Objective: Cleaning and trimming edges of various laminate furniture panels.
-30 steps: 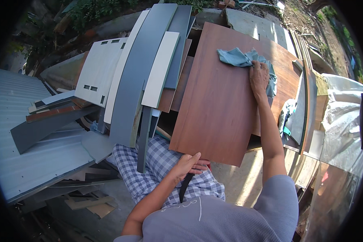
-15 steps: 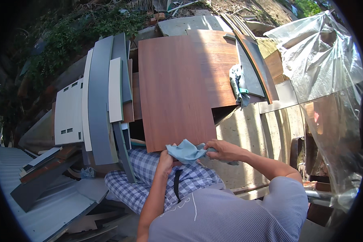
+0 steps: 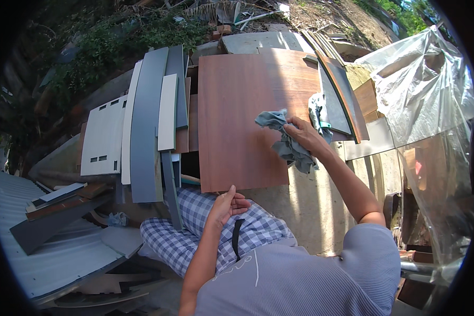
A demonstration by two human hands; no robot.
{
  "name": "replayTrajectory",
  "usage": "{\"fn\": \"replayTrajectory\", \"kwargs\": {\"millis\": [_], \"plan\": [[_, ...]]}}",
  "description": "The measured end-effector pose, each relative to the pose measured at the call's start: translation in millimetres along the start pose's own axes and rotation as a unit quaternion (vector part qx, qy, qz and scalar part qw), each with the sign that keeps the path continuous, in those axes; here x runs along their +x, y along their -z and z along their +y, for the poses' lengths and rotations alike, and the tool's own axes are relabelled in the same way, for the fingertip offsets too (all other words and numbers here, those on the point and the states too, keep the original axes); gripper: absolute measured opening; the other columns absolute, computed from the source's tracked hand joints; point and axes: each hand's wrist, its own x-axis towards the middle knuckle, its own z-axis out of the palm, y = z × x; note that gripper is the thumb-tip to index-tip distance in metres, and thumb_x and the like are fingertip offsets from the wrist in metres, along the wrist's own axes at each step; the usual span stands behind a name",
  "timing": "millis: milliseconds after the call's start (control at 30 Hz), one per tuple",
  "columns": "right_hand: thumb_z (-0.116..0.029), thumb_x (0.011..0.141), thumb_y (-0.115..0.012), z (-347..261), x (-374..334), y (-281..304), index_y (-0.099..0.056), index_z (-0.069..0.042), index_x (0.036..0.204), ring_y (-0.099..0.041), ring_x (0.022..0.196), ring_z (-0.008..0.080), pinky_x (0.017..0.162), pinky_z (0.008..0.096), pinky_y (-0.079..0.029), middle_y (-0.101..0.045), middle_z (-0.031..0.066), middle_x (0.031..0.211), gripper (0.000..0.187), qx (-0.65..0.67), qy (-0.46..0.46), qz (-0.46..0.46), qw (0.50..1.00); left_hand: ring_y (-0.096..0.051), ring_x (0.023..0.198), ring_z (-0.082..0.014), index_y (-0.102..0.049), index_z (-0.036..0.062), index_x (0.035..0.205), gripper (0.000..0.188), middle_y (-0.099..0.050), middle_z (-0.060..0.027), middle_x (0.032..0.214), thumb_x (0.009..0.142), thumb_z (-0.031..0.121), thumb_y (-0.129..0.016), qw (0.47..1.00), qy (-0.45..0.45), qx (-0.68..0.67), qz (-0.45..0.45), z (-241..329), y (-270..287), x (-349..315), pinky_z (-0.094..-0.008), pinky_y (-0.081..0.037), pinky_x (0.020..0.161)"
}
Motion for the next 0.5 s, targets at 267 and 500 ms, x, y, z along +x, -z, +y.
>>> {"fn": "replayTrajectory", "kwargs": {"millis": [267, 500], "plan": [[-0.033, 0.078, -0.068, 41, -6, -44, -0.031, -0.009, 0.135, -0.045, 0.110, 0.0388, 0.092, 0.0421, -0.043, -0.029, 0.0226, 0.135, 0.072, -0.303, 0.135, 0.022, 0.943, -0.066, 0.081, -0.0295, -0.053, -0.0050, 0.095, 0.046, -0.063, -0.0195, 0.086, 0.093, 0.041, -0.047, 1.000, 0.012, -0.018, 0.006, -2, 0, 4, -0.0354, -0.057, 0.071], [-0.036, 0.061, -0.080, 29, 42, -49, -0.022, -0.018, 0.142, -0.043, 0.117, 0.0389, 0.093, 0.0427, -0.045, -0.023, 0.0198, 0.141, 0.101, -0.467, 0.236, -0.015, 0.852, -0.066, 0.082, -0.0292, -0.051, -0.0069, 0.099, 0.050, -0.062, -0.0199, 0.089, 0.091, 0.042, -0.049, 1.000, 0.021, -0.017, 0.011, 6, -2, 6, -0.0346, -0.057, 0.071]]}}
